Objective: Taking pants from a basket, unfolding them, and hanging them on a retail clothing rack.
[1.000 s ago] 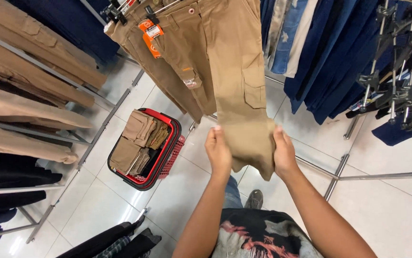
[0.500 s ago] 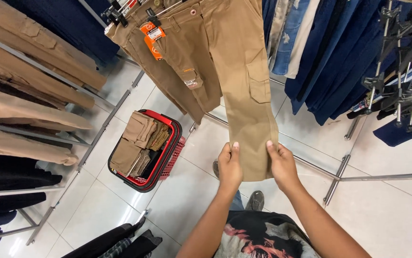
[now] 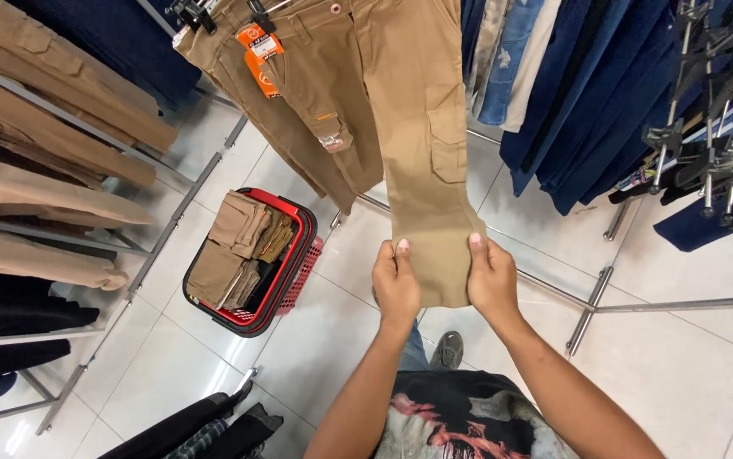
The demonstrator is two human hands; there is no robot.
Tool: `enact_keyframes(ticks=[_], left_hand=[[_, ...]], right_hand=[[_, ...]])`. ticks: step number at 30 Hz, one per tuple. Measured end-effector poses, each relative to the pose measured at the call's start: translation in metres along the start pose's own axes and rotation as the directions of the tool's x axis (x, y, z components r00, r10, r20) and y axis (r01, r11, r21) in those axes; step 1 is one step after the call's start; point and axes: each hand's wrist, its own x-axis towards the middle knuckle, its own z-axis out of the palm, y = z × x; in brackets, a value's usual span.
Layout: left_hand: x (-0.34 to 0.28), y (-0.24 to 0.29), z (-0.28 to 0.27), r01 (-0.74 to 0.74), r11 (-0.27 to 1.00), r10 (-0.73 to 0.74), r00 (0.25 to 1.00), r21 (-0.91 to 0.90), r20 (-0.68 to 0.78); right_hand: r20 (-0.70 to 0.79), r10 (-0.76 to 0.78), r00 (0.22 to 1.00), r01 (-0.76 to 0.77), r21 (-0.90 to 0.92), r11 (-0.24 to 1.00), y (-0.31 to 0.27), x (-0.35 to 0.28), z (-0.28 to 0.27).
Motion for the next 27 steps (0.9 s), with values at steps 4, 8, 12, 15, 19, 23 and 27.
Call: enact_keyframes(ticks=[4,8,12,15,19,23,27], left_hand=[[-0.008,0.027,-0.006,-0.047,0.994,0.046,0.999,-0.097,-0.011],[-0.002,0.004,0.000,-0.024,0.998,0.022,0.999,-0.056,-0.046],[0.001,0.009,-0.004,-0.075,0.990,0.070,0.997,-0.121,-0.044],[0.000,0.016,-0.009,-0.057,0.988,0.052,0.998,-0.143,-0.036],[0.005,-0.024,-0.014,0.078,0.992,-0.069,0.993,-0.099,0.094],[-0.005,-0.124,-0.015,0.286,0.958,-0.274,0.918,-0.001,0.287],[-0.025,-0.128,-0.047,0.384,0.913,-0.368,0.921,-0.141,0.126]], right_hand=[[0.019,-0.090,0.996,0.089,0.063,0.994,0.034,0.002,0.009],[-0.018,-0.094,0.995,0.095,0.050,0.994,-0.027,-0.005,0.001],[-0.004,-0.116,0.993,0.115,0.141,0.983,-0.032,-0.004,0.006],[-0.025,-0.088,0.996,0.090,0.124,0.988,-0.010,0.016,0.002],[0.076,0.084,0.994,-0.092,0.104,0.990,0.018,0.017,0.006],[0.144,0.223,0.964,-0.222,-0.025,0.975,0.105,0.017,-0.003],[0.070,0.301,0.951,-0.301,-0.023,0.954,0.115,-0.012,-0.019]])
